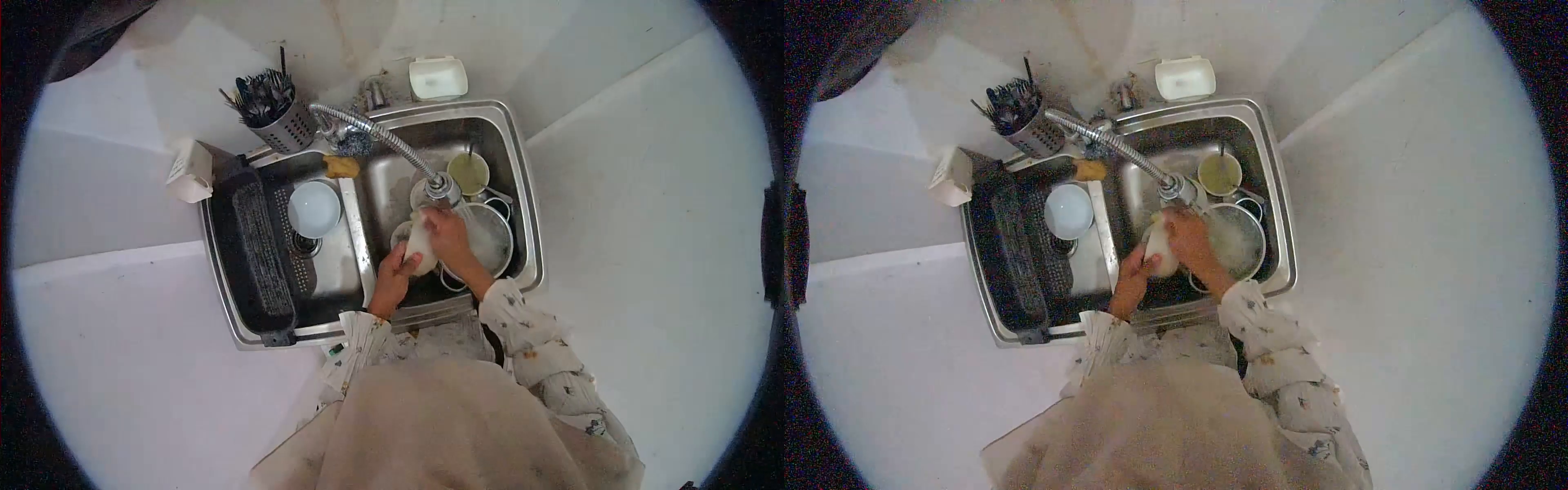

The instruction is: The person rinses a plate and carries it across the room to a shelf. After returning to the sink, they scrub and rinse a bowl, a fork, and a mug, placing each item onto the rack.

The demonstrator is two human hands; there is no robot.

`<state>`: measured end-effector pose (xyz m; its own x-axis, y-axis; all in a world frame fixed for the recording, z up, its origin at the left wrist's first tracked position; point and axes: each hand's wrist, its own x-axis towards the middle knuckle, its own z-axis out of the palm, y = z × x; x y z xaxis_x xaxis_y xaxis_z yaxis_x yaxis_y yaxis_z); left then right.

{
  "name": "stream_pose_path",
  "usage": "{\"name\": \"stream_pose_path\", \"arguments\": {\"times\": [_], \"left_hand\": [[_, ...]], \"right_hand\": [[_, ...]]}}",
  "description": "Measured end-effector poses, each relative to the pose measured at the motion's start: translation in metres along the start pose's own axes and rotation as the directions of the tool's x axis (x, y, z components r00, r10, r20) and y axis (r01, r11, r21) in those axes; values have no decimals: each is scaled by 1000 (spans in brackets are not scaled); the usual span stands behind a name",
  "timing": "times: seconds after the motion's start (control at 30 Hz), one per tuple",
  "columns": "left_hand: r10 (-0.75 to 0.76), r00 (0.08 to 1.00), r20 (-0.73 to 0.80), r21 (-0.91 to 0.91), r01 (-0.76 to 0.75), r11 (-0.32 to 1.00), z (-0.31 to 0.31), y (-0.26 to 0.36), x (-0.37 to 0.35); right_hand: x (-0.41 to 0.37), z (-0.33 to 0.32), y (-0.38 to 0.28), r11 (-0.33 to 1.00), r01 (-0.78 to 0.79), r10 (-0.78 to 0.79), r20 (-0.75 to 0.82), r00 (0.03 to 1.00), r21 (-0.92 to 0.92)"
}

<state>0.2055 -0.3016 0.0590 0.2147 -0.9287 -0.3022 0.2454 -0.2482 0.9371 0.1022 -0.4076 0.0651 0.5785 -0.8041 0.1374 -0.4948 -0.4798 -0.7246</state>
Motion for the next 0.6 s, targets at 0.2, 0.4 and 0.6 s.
{"name": "stream_pose_path", "arguments": {"times": [0.2, 0.4, 0.6], "left_hand": [[-57, 997, -56, -179, 46, 983, 0, 1, -4], [-176, 982, -74, -812, 43, 582, 4, 5, 3], [-114, 988, -100, -855, -26, 518, 6, -1, 15]], "right_hand": [[4, 2, 5, 984, -107, 97, 74, 993, 139], [-21, 14, 10, 787, -286, 362, -33, 932, 547], [-54, 41, -27, 924, -187, 301, -334, 893, 334]]}}
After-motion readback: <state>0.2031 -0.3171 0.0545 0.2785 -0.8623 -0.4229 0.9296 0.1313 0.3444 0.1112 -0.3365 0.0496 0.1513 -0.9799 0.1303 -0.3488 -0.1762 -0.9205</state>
